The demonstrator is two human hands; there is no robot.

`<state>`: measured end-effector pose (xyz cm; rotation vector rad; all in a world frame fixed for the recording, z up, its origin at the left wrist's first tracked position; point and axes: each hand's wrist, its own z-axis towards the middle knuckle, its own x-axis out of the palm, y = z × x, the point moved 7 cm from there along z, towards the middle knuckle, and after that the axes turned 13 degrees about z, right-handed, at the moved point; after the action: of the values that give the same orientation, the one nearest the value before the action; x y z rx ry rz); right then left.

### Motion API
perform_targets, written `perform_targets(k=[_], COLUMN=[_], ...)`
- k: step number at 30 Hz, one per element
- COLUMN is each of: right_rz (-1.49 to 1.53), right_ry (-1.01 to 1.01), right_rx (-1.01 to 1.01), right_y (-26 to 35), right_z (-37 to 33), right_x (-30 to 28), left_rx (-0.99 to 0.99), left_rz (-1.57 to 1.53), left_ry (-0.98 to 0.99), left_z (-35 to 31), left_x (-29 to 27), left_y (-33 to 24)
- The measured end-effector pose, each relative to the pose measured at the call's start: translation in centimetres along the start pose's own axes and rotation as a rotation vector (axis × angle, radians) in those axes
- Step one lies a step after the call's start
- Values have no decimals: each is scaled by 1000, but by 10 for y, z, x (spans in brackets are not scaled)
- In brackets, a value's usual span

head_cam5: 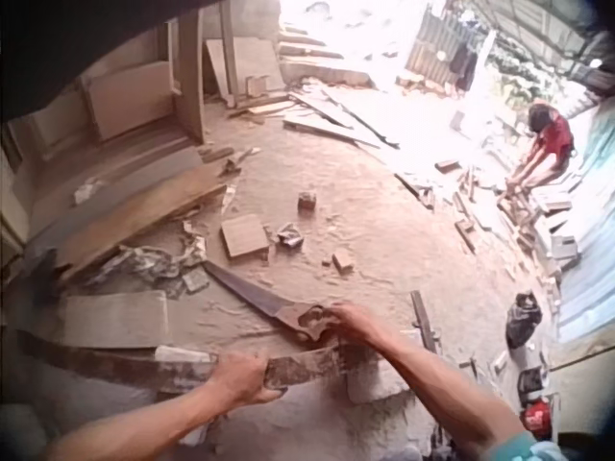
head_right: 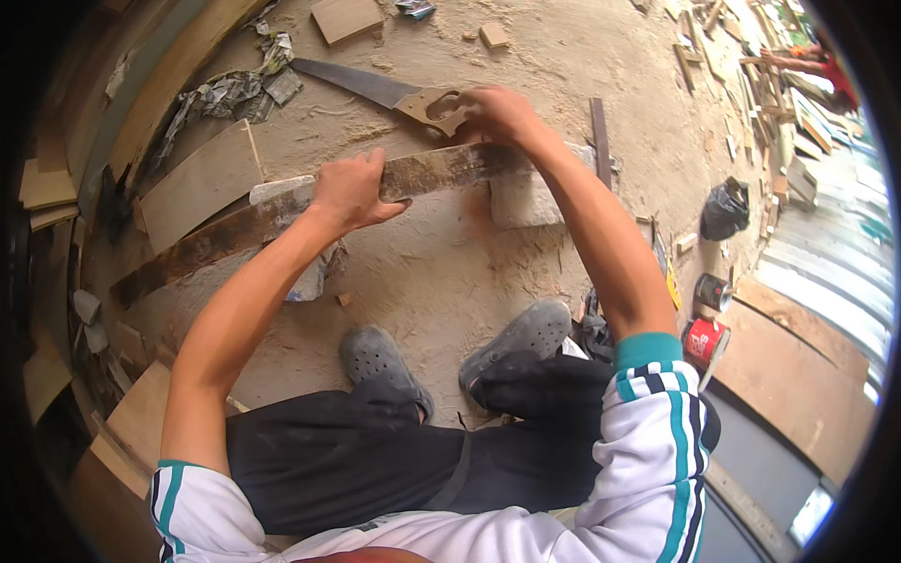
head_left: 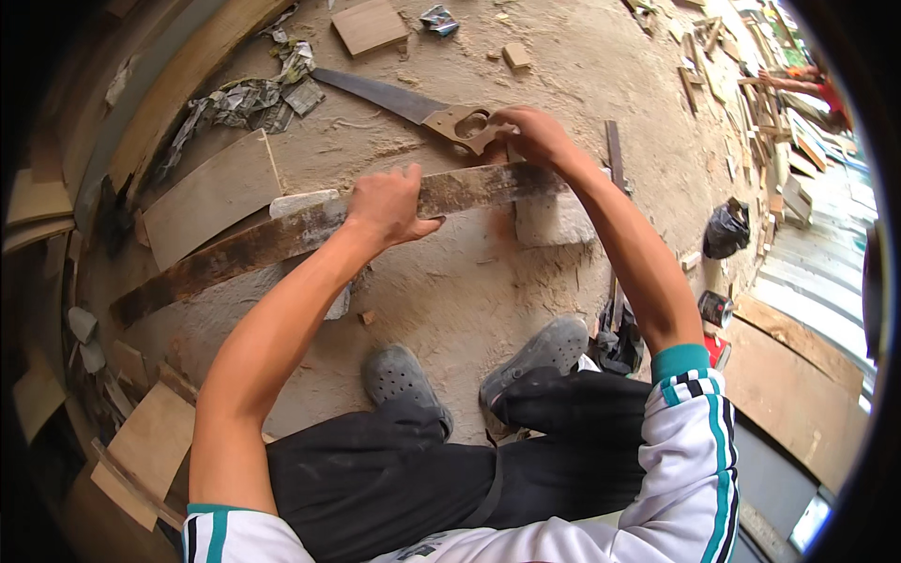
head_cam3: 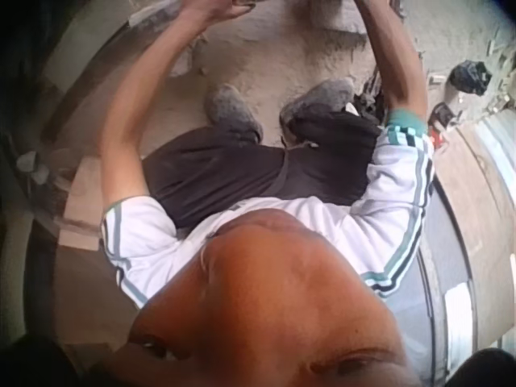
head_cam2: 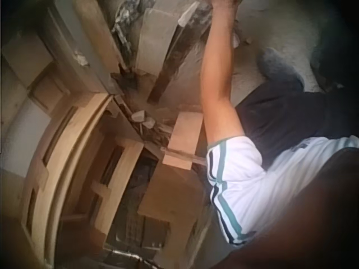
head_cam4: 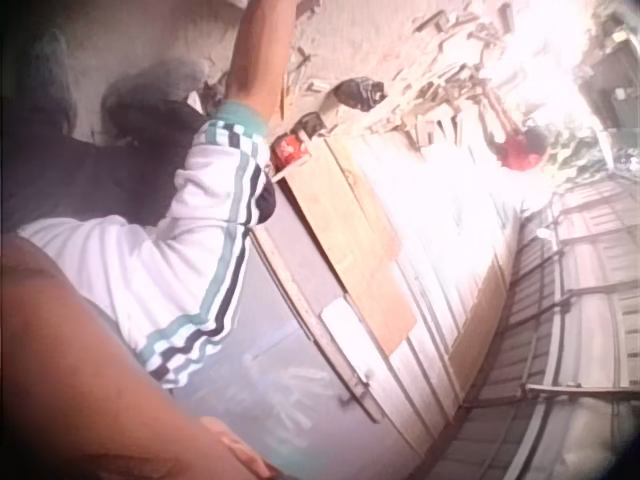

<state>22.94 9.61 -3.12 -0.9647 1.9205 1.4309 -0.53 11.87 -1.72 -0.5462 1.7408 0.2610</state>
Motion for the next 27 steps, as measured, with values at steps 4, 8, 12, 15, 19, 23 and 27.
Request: perform_targets(k=[4,8,12,15,19,23,27], right_rz=[-471,-478,-428,-348,-217,180,568], right_ry=[359,311,279,252,148,-82,-244], right_rx=[-186,-355,-418,-424,-324,-131,262], right_y=[24,14,23,36,59,98,103], right_z=[42,45,40,17,-14,-65,-134], right_x=[48,58,26,-11,-52,-105,-122], left_rx=[33,28,27,0,-19,-47,-39], left_rz=[27,11,8,-7,7,-9,6], left_ry=[-106,-85,-85,14,43,67,81], left_z=[1,0,-1,3,5,5,2], left_x=[-1,1,-1,2,8,6,6], left_y=[-2,-2,1,-1,-3,-3,-5])
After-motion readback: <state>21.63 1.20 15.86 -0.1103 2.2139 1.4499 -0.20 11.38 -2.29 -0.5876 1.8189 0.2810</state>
